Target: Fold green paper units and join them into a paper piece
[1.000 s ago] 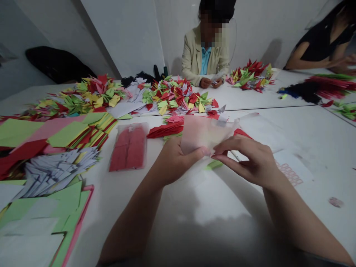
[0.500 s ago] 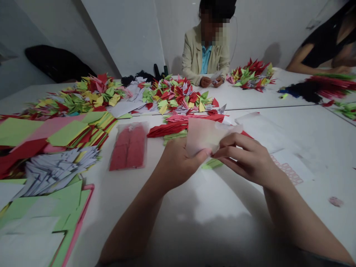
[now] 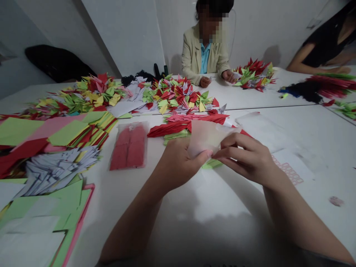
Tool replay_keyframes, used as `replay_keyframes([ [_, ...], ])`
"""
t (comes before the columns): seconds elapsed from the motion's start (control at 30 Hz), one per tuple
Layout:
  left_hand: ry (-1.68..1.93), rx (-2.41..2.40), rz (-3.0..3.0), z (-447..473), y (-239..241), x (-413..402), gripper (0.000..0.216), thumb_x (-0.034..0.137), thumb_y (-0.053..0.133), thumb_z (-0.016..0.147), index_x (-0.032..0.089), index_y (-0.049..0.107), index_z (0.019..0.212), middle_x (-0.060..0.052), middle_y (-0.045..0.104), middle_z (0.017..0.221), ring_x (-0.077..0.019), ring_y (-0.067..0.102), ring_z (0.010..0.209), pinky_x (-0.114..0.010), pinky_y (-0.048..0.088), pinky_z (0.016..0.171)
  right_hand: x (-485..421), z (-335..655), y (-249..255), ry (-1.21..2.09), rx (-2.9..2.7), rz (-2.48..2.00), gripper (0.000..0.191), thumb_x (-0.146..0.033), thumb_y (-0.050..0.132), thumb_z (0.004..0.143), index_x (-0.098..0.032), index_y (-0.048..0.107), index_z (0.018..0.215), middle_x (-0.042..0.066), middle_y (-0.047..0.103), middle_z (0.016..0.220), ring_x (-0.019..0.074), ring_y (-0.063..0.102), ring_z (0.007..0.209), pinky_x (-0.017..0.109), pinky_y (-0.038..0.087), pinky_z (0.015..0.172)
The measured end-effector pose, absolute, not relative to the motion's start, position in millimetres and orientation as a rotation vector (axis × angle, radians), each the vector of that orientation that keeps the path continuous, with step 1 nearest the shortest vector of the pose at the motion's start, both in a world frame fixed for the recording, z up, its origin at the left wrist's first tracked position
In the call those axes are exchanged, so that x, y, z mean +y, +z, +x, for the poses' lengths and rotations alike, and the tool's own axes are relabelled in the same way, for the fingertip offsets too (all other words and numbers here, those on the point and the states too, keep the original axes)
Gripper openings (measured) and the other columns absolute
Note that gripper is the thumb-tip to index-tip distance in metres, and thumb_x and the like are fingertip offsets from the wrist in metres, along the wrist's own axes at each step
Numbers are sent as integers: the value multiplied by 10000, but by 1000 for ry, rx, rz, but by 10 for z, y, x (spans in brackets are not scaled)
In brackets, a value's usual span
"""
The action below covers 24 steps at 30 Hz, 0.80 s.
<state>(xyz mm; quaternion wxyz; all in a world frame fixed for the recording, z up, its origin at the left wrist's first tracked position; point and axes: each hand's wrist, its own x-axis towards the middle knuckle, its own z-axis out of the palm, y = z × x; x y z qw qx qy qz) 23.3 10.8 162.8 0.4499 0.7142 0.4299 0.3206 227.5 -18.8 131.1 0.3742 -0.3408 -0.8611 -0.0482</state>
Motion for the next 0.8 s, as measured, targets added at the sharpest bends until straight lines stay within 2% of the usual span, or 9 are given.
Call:
replay_keyframes([
  [0.17,777,1076,1957,212,1613,141,267,359,630,752,149,586,592,8,516,576,-111,464,573,-229,351,513,-186,2286,1309,-143,-2183,-840,44,-165,606,859,-189,633,885,28,551,831,113,539,742,244,440,625],
  [0.4,680,937,1700,202,1560,207,318,400,629,777,122,616,622,-17,567,619,-114,509,585,-221,378,515,-207,2299,1323,-212,-2131,-778,81,-127,644,824,-179,650,886,25,564,804,112,533,701,257,428,599],
  [0.57,652,815,1498,207,1495,245,278,387,660,774,117,663,708,-30,621,674,-116,550,622,-212,408,549,-195,2301,1322,-259,-2108,-737,73,-113,665,801,-172,664,845,23,579,774,110,536,679,260,436,606],
  [0.8,693,815,1446,219,1504,252,212,342,687,758,138,704,704,-21,645,686,-103,562,653,-200,433,616,-196,2318,1311,-260,-2094,-735,101,-112,670,793,-183,665,864,20,589,773,114,542,680,262,451,607],
])
